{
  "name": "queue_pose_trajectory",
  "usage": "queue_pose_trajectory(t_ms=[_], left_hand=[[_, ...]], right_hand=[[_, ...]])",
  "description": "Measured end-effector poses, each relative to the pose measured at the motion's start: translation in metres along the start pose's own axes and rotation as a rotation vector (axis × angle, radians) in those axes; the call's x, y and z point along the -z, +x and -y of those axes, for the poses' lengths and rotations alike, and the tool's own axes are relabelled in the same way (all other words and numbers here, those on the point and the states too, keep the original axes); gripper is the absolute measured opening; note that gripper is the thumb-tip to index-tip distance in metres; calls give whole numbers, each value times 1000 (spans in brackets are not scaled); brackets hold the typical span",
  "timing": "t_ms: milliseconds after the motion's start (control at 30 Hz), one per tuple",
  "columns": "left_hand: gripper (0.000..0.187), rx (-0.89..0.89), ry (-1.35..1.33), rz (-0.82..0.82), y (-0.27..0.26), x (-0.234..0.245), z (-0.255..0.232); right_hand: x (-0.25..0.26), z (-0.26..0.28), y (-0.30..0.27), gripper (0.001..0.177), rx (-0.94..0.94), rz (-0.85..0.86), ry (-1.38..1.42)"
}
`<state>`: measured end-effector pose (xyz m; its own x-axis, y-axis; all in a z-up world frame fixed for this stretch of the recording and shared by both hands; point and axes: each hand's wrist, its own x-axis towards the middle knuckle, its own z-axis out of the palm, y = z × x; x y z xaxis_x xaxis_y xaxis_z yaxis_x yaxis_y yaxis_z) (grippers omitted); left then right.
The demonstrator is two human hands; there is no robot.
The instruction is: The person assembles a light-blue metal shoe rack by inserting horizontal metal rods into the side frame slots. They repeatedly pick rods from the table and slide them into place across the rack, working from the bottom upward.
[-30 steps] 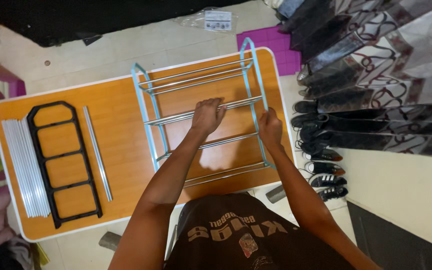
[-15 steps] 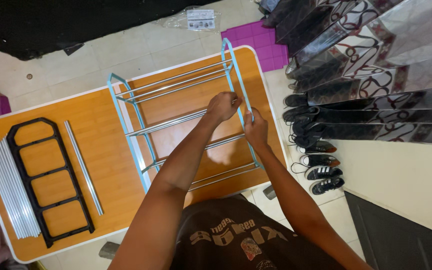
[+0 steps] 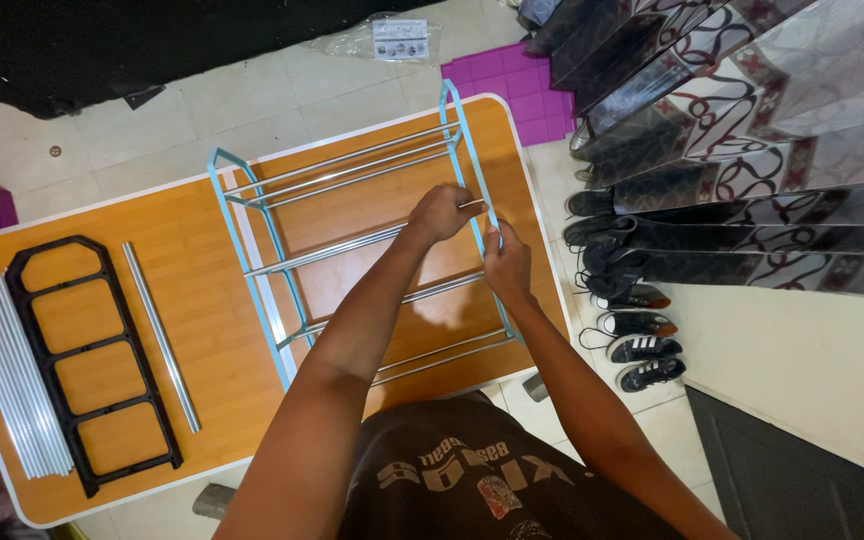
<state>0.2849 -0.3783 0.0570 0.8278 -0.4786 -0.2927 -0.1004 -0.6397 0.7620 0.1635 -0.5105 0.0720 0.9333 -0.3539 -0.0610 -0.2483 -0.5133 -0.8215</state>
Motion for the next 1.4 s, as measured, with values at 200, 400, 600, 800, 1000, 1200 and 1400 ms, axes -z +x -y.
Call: queue_pose_trajectory(t_ms=[200,400,600,800,1000,1200,1400], left_hand=[[39,31,-17,-41,-7,7,-14],[44,33,52,-10,-8,12,-8],[21,-81,91,-40,-7,1,6],[27,-147,85,-69,-10,-2,18],[21,-70,100,9,-20,2,12],[21,-103,84,-16,-28,11,2],[26,-128,80,-142,-55,24,14]], right_hand=[[2,-3,0,24,-34,34,14],[1,-1,0,24,21,15,-4],[2,0,-2,25,-48,45,14],[12,2,5,27,507,-136,-224],[18,13,32,17,777,-63,-368],[17,19,45,14,877,3,-398],[24,19,51,13,917,35,-383]])
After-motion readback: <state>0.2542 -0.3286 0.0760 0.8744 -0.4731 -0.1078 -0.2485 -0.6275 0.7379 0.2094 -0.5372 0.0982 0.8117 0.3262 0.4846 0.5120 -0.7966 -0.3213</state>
